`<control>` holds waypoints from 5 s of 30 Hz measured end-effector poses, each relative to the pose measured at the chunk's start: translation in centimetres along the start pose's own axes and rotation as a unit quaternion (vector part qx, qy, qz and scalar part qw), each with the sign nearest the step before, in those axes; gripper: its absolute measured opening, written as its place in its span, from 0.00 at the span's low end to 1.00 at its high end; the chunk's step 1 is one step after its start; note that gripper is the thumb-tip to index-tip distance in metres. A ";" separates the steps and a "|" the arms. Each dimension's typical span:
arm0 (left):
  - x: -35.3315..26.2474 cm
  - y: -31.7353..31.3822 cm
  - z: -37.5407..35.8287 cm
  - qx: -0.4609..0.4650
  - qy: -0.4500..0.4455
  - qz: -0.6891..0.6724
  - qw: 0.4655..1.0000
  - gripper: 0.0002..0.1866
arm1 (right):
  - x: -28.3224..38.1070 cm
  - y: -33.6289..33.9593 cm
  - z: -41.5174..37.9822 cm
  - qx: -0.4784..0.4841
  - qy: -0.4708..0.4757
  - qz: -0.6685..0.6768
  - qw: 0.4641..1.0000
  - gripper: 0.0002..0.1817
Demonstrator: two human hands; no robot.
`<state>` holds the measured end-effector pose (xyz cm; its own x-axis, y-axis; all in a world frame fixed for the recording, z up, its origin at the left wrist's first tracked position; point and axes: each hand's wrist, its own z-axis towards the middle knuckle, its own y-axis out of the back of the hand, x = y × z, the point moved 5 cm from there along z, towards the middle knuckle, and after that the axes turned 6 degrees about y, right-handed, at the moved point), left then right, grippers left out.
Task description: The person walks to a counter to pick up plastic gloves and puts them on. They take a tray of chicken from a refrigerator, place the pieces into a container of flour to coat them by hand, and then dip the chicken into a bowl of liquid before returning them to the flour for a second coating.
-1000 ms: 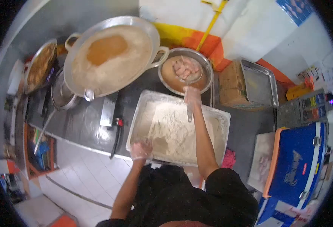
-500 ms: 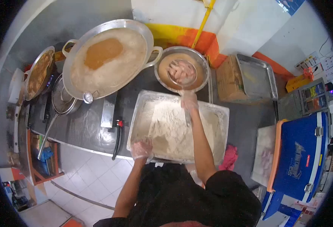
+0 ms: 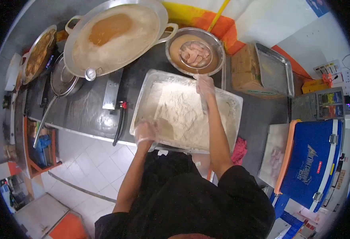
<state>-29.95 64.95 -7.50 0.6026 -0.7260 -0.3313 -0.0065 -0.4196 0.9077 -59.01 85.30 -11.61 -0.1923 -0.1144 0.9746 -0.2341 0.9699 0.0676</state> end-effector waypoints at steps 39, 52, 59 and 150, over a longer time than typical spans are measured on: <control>-1.0 -2.3 -0.8 -0.139 -0.059 -0.054 0.987 0.18 | 6.9 6.7 10.4 0.294 0.149 -0.786 0.524 0.11; -0.6 -3.4 -1.1 -0.169 -0.071 -0.076 0.980 0.15 | -0.1 1.4 14.3 0.339 0.141 -0.548 0.751 0.08; -1.4 -2.2 -0.9 -0.102 -0.056 -0.014 0.993 0.14 | -1.3 -0.1 13.0 0.309 0.054 -0.298 0.901 0.08; -0.3 -2.7 -1.1 -0.020 0.037 0.027 0.999 0.26 | -7.0 -0.1 18.8 0.118 0.095 -0.318 0.936 0.15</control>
<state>-29.25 66.91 -9.59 0.6595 -0.7043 -0.2629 -0.0096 -0.3575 0.9339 -75.51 81.95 -22.41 0.2255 -0.5910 0.7745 -0.4521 0.6408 0.6205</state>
